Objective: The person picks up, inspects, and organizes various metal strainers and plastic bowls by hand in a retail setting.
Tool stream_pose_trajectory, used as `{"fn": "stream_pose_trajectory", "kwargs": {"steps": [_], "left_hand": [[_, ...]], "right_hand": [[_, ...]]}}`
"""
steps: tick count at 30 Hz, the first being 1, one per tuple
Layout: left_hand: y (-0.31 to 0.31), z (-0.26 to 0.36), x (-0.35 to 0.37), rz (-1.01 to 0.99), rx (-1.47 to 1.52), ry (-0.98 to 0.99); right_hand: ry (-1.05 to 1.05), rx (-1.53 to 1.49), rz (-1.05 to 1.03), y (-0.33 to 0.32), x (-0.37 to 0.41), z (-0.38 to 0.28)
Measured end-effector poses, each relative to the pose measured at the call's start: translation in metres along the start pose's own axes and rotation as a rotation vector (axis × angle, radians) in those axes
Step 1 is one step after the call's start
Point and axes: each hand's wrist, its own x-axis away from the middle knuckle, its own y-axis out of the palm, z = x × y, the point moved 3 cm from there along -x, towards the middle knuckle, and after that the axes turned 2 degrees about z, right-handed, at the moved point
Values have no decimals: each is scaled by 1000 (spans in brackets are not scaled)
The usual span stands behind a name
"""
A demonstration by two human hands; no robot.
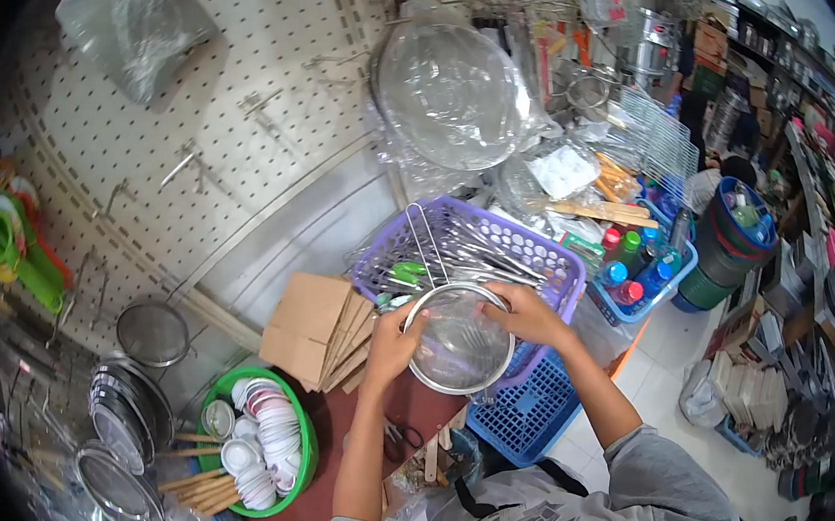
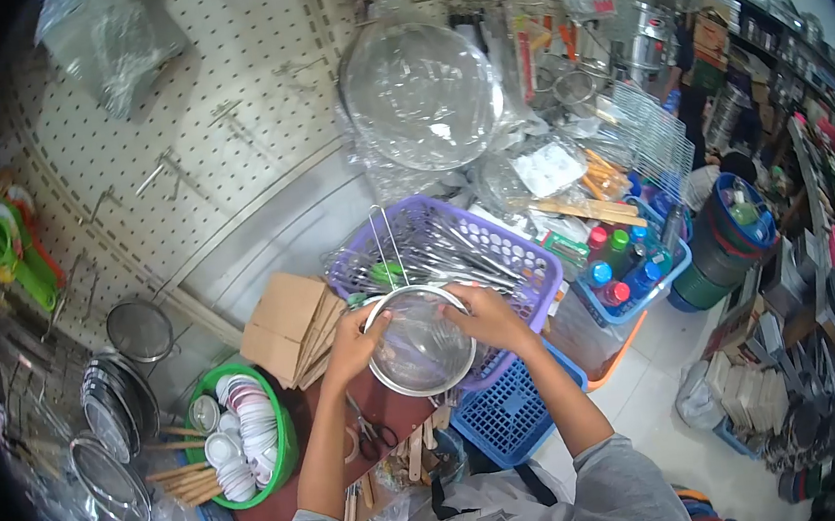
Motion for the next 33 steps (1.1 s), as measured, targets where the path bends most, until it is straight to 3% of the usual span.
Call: {"fn": "stream_pose_trajectory", "kwargs": {"steps": [2, 3, 6, 7, 10, 11, 14, 17, 20, 23, 26, 29, 33], "left_hand": [[-23, -17, 14, 16, -106, 65], [-33, -12, 25, 48, -107, 66], [-63, -9, 58, 90, -113, -93], [-68, -4, 71, 139, 115, -176], [-96, -13, 107, 252, -22, -146], [-104, -13, 121, 294, -28, -153], [-126, -7, 162, 421, -54, -170], [-148, -22, 202, 517, -27, -203], [-166, -25, 242, 621, -98, -237], [-177, -17, 277, 721, -88, -259], [-187, -4, 305, 780, -158, -250], [-196, 0, 324, 829, -195, -257], [-213, 7, 331, 823, -253, -196]], "right_hand": [[62, -27, -86, 20, -9, -17], [-8, -33, -90, 30, -14, -30], [-71, -57, -194, 65, -28, -59], [-142, -64, -199, 80, -32, -64], [-133, -68, -321, 126, -44, -77], [-354, -77, -262, 143, -47, -80], [-185, -341, -421, 191, -47, -99], [-227, -511, -489, 226, -43, -133], [-118, -609, -608, 263, -39, -152], [-211, -550, -599, 292, -33, -179], [-334, -753, -513, 328, -30, -192], [-310, -682, -596, 333, -24, -227], [-414, -625, -550, 344, -24, -249]]}}
